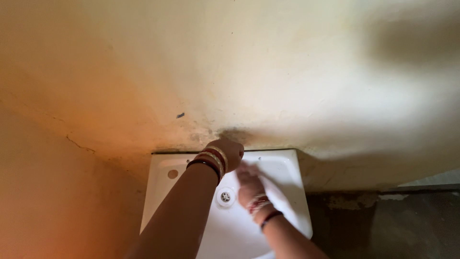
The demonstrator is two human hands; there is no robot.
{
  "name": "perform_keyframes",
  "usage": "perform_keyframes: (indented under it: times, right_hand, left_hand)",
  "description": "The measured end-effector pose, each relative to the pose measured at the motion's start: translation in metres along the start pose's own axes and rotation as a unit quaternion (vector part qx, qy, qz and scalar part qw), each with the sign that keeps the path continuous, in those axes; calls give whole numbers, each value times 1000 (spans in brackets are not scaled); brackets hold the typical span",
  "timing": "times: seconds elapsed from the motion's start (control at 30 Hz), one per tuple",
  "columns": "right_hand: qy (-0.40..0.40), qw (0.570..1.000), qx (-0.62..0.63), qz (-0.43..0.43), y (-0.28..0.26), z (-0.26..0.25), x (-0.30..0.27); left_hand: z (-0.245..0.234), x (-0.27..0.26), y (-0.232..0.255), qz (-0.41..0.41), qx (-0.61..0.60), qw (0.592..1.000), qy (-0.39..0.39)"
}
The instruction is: The person washes their hands at a wall-mounted sink using a pink scrubber and water from the tap. They rinse the scrubber, wash their hands, and then handle a green-capped bottle and a tube of cream, placing them on the sink before continuing to wash their hands.
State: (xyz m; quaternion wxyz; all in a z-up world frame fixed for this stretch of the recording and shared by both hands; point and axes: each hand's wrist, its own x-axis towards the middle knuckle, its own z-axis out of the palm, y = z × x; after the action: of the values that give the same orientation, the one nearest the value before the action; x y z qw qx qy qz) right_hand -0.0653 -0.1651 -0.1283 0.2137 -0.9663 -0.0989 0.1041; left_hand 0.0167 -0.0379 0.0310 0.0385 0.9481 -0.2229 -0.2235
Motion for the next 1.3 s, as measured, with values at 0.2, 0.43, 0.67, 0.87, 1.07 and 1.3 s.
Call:
perform_keyframes:
  times: [0.2, 0.43, 0.67, 0.87, 1.07, 1.3]
  right_hand:
    - [87, 979, -143, 119, 24, -13, -11]
    - [-19, 981, -191, -9, 39, -47, -35]
    - [-174, 940, -290, 45, 45, -79, -63]
    - [-56, 961, -270, -32, 69, -63, -45]
    - [-48, 951, -306, 26, 70, -48, -62]
    - [-30, 964, -262, 2, 71, -55, -52]
  left_hand:
    - [-5, -10, 3, -28, -23, 999, -15]
    - [-13, -20, 8, -30, -24, 999, -19]
    - [-16, -16, 5, -17, -14, 1000, -9]
    - [-15, -21, 12, -35, -20, 998, -46]
    - [-16, -13, 6, 2, 18, 1000, 11]
    - [-8, -18, 9, -12, 45, 999, -21]
